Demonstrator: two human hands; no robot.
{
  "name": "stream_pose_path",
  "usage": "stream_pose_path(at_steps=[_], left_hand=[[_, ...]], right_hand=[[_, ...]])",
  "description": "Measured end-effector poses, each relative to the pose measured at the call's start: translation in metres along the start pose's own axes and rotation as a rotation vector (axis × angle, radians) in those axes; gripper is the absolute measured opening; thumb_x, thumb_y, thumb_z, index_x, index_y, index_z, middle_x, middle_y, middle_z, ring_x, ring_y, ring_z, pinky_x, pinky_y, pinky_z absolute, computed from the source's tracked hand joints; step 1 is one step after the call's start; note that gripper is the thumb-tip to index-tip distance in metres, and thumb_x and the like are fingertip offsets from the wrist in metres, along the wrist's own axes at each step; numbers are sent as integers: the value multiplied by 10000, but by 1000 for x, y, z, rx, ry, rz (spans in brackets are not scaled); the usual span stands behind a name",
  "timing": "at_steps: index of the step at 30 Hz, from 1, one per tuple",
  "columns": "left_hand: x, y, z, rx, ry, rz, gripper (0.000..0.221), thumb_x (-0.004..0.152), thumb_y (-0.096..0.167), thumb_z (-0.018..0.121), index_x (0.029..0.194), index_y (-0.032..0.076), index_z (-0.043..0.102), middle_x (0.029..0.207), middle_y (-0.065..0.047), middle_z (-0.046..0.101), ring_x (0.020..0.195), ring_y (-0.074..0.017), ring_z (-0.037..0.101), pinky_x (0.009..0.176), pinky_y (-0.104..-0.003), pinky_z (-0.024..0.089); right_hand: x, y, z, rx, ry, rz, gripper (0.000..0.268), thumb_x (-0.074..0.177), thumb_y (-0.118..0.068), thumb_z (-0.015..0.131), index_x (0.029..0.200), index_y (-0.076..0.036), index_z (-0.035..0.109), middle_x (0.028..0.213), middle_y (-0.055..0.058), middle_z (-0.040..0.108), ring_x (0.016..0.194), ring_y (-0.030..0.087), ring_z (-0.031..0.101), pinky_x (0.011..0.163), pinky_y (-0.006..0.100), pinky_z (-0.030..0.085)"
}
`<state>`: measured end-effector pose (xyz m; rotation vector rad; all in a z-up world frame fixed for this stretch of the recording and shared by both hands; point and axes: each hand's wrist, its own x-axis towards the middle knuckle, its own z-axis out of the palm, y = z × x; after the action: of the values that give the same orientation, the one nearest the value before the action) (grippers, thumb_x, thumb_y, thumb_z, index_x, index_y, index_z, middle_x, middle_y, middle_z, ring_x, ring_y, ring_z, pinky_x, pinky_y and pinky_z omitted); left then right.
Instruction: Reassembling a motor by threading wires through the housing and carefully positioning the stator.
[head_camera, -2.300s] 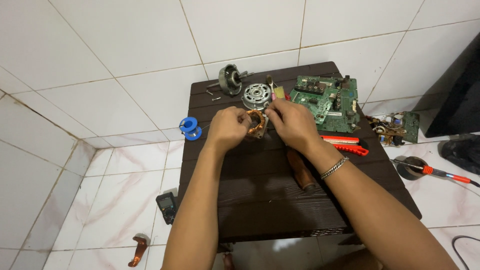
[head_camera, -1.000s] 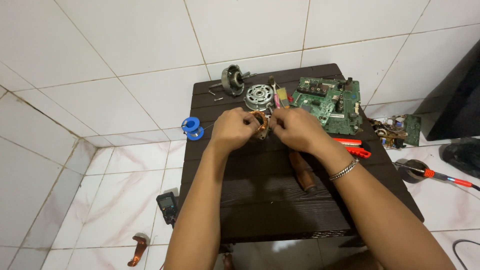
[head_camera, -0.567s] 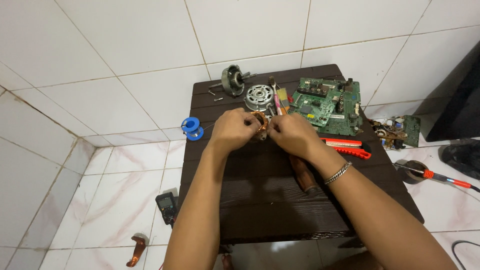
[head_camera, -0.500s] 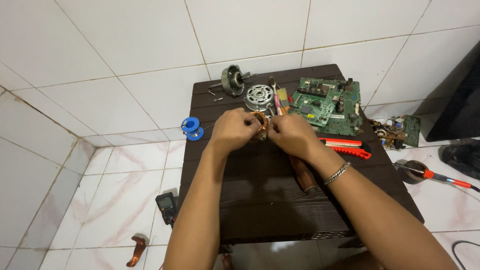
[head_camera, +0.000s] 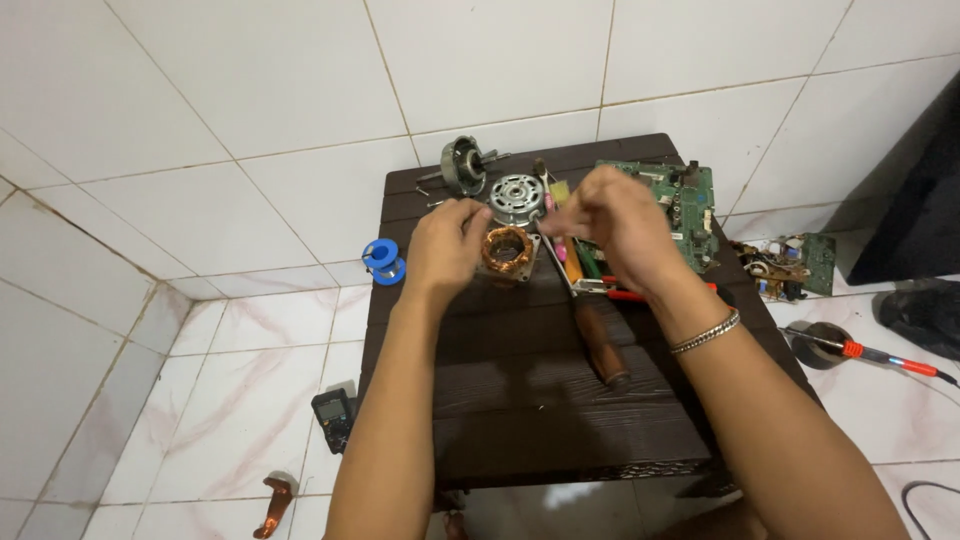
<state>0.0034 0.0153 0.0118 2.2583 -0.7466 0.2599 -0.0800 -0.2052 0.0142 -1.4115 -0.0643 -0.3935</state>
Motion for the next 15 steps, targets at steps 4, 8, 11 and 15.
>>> stream_pose_path(at_steps=[4,8,11,15], left_hand=[[-5,2,1,-119,54,-39,174,948,320,701,980,165,771,645,-91,631,705,-281,686,668,-381,530],[3,-12,4,-235,3,-108,121,830,270,790,910,179,790,603,-56,639,632,-230,648,627,-351,511],[7,-13,2,-195,67,-92,122,834,222,777,920,136,790,657,-113,637,672,-259,664,639,-380,528],[4,-1,5,-477,70,-239,80,923,132,660,951,57,665,858,-126,690,768,-227,721,670,-338,598]], right_hand=[[1,-19,-7,158,133,-200,117,960,-192,442,847,-214,416,644,-89,344,489,82,435,452,229,448],[-2,-16,-26,-158,344,-481,94,981,-135,448,895,-163,423,644,-46,306,479,91,368,460,244,353],[-6,-19,-36,-463,411,-798,89,989,-39,522,903,-55,505,593,52,403,509,188,450,523,308,378],[-40,-43,-30,-504,357,-816,83,1040,-65,507,963,-57,475,693,32,458,559,149,403,536,282,370]])
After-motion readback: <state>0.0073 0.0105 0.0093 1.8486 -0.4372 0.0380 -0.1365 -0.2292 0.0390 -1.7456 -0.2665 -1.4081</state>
